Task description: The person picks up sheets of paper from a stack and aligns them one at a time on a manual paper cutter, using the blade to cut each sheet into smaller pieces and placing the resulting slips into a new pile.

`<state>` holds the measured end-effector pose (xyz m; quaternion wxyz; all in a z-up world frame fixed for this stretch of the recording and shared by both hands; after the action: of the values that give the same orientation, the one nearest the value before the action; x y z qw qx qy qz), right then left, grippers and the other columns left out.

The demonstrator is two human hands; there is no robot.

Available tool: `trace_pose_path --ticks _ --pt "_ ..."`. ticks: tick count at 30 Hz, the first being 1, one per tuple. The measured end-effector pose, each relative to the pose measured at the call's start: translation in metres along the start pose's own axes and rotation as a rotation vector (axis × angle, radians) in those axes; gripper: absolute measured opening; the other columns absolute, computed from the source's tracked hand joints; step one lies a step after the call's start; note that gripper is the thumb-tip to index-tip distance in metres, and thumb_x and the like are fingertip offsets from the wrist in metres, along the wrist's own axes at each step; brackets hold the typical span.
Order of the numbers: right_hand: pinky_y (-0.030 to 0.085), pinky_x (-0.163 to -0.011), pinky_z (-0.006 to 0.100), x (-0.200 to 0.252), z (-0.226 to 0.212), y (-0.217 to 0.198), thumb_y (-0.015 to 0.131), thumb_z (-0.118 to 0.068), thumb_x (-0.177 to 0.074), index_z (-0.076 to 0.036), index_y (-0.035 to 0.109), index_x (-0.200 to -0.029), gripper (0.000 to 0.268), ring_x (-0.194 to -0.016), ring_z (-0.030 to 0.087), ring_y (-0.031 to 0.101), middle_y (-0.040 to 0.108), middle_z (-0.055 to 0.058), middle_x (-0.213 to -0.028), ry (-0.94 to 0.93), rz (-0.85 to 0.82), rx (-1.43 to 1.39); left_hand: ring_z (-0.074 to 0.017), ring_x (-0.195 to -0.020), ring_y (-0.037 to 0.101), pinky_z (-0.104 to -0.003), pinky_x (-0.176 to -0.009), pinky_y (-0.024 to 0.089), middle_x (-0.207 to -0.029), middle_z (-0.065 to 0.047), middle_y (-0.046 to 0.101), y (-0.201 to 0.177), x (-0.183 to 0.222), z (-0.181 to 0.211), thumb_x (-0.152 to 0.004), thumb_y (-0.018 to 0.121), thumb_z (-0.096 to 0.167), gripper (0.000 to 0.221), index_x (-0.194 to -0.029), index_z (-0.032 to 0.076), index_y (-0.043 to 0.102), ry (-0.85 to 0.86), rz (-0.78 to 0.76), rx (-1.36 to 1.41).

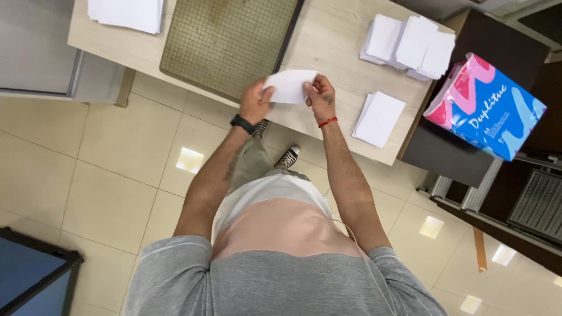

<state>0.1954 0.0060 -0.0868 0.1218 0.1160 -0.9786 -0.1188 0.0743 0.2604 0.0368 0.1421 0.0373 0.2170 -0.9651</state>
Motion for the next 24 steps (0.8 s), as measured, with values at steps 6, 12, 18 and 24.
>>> trace_pose_path --ticks 6,12,18,24 --pt "0.059 -0.055 0.032 -0.01 -0.047 0.045 0.088 -0.014 -0.123 -0.006 0.086 -0.148 0.026 -0.059 0.016 0.075 0.094 0.018 -0.122 0.174 0.091 0.168 -0.0397 -0.118 0.091 -0.054 -0.104 0.066 -0.114 -0.032 0.088 -0.106 -0.022 -0.126 -0.133 0.076 0.022 0.027 -0.138 -0.004 0.083 -0.298 0.173 -0.042" --pt "0.079 -0.068 0.032 -0.062 0.023 0.022 0.085 -0.024 -0.126 -0.005 0.084 -0.151 0.031 -0.089 0.025 0.097 0.097 0.019 -0.127 0.348 0.126 0.179 -0.0576 -0.174 0.059 -0.07 -0.149 0.046 -0.177 -0.048 0.067 -0.073 -0.072 -0.145 -0.133 0.076 0.032 0.072 -0.181 -0.018 0.058 -0.594 0.036 -0.059" --pt "0.086 -0.083 0.04 -0.11 0.012 0.041 0.084 -0.038 -0.129 -0.004 0.078 -0.162 0.047 -0.109 0.033 0.099 0.095 0.02 -0.135 0.476 0.138 0.143 -0.0559 -0.158 0.078 -0.069 -0.139 0.061 -0.165 -0.041 0.08 0.006 -0.142 -0.132 -0.13 0.071 0.029 0.069 -0.187 -0.006 0.056 -0.554 -0.087 -0.147" --pt "0.08 -0.083 0.036 -0.181 0.052 0.013 0.089 -0.039 -0.126 -0.009 0.091 -0.136 0.031 -0.101 0.026 0.093 0.088 0.009 -0.117 0.389 0.179 0.262 -0.0686 -0.139 0.084 -0.08 -0.118 0.07 -0.15 -0.048 0.083 0.03 -0.211 -0.072 -0.125 0.074 0.014 0.073 -0.19 0.002 0.041 -0.406 -0.137 -0.228"
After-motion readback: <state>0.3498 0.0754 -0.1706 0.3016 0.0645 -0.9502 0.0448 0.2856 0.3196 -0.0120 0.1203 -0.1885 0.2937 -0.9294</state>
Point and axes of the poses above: each hand's wrist, its own x-axis away from the middle knuckle, its own y-axis out of the palm, z = x × y, the point moved 6 cm from there along -x, towards the middle knuckle
